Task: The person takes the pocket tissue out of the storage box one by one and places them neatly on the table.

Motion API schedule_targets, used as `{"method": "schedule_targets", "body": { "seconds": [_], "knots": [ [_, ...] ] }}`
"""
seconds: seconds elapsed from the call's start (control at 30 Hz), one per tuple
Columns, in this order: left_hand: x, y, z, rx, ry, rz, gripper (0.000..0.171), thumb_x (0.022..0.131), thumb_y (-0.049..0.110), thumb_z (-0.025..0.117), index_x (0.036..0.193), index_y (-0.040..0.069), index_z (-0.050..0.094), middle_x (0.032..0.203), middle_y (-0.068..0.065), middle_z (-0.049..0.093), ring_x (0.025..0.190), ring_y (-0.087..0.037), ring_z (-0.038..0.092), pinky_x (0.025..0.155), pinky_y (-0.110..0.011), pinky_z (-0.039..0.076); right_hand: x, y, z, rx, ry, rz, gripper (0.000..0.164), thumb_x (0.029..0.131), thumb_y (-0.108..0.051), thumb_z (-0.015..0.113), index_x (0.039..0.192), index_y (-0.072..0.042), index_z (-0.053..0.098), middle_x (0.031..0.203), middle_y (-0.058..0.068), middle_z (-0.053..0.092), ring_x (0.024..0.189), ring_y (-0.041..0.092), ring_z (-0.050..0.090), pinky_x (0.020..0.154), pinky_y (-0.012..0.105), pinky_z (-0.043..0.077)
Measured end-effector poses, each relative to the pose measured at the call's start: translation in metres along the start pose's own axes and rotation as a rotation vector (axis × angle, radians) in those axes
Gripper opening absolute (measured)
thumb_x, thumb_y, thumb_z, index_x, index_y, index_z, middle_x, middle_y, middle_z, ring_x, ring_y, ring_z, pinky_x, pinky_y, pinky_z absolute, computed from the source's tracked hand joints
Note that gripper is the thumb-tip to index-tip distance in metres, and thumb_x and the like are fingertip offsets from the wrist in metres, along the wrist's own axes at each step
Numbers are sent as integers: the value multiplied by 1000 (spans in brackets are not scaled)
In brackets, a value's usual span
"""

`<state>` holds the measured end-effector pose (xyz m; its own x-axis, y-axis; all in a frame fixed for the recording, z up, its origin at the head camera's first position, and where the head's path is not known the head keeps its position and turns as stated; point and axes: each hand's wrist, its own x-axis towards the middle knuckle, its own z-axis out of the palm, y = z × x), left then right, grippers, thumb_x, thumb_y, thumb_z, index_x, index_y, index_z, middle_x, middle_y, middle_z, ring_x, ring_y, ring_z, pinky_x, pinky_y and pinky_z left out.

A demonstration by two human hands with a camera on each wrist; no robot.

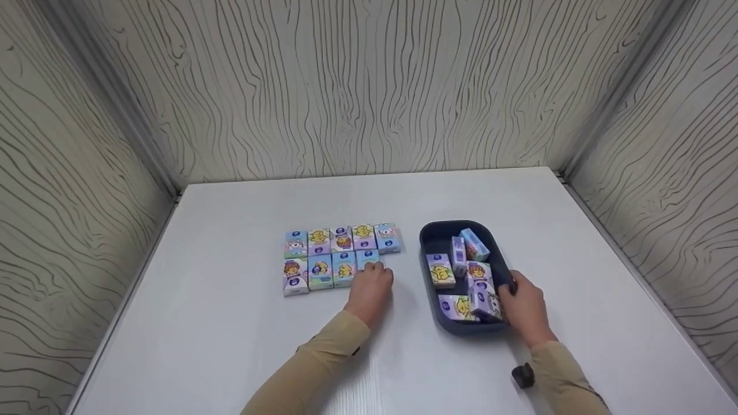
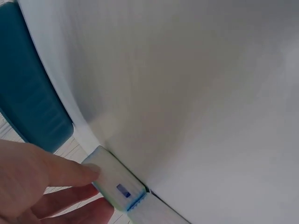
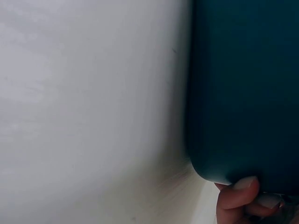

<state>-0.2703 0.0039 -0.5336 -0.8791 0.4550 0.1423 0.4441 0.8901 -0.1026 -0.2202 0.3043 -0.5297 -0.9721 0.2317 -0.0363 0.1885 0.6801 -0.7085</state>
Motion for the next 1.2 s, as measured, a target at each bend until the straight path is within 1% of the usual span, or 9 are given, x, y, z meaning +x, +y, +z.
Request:
{"method": "schedule_targets", "body": {
  "seconds": [0.17,0.33,0.47,0.53,0.67,0.8,0.9,1.13,1.2],
  "knots": [
    [0,0,0,1,41,-13,11,88,8,67,98,9,70,87,-8,63,83,-23,61,62,-35,55,-2,-1,0,-9,13,-4,41,97,-14,44,136,0,46,114,24,58,93,32,55,76,41,47],
    [3,6,-7,-36,84,-37,10,88,5,66,97,8,69,86,-8,62,79,-22,61,59,-33,55,-1,-1,-1,-31,48,-32,41,96,-13,45,134,2,47,119,29,57,102,37,56,90,51,44],
    [7,23,-25,-121,89,-20,19,89,8,66,109,7,65,99,-9,62,87,-21,61,66,-31,55,0,0,-2,-22,32,-21,42,97,-14,44,136,3,45,124,30,54,108,39,53,95,54,41],
    [9,36,-35,-164,91,26,25,91,11,65,115,8,63,107,-9,61,95,-21,60,72,-30,55,0,0,-2,-16,23,-17,43,97,-14,44,137,3,44,124,30,53,109,38,53,95,54,41],
    [10,66,-48,-221,64,171,31,92,19,64,122,12,60,121,-7,56,111,-19,56,90,-30,50,1,-1,0,-11,16,-9,43,97,-14,44,136,3,44,124,29,54,108,37,53,95,54,41],
    [11,93,-53,-173,60,322,34,92,24,64,125,17,58,127,-2,53,117,-15,52,98,-27,44,1,0,1,-7,26,-8,40,96,-13,45,134,2,47,120,29,56,104,37,54,92,53,43],
    [12,108,-54,-138,66,401,35,93,25,64,127,19,58,127,1,54,116,-12,52,99,-23,42,0,0,1,-9,41,-17,39,96,-12,46,132,3,48,119,29,56,102,37,55,88,52,44],
    [19,124,-50,-267,35,426,37,91,29,67,126,19,59,125,2,56,115,-9,52,99,-20,41,0,0,1,-14,57,-19,38,96,-12,47,130,3,50,119,30,57,102,39,56,86,52,46],
    [22,126,-48,-269,37,432,37,89,30,68,124,19,61,123,3,57,114,-9,53,98,-20,41,0,0,2,-21,66,-25,39,95,-12,47,131,4,50,118,30,58,100,38,57,84,52,46]
  ]
}}
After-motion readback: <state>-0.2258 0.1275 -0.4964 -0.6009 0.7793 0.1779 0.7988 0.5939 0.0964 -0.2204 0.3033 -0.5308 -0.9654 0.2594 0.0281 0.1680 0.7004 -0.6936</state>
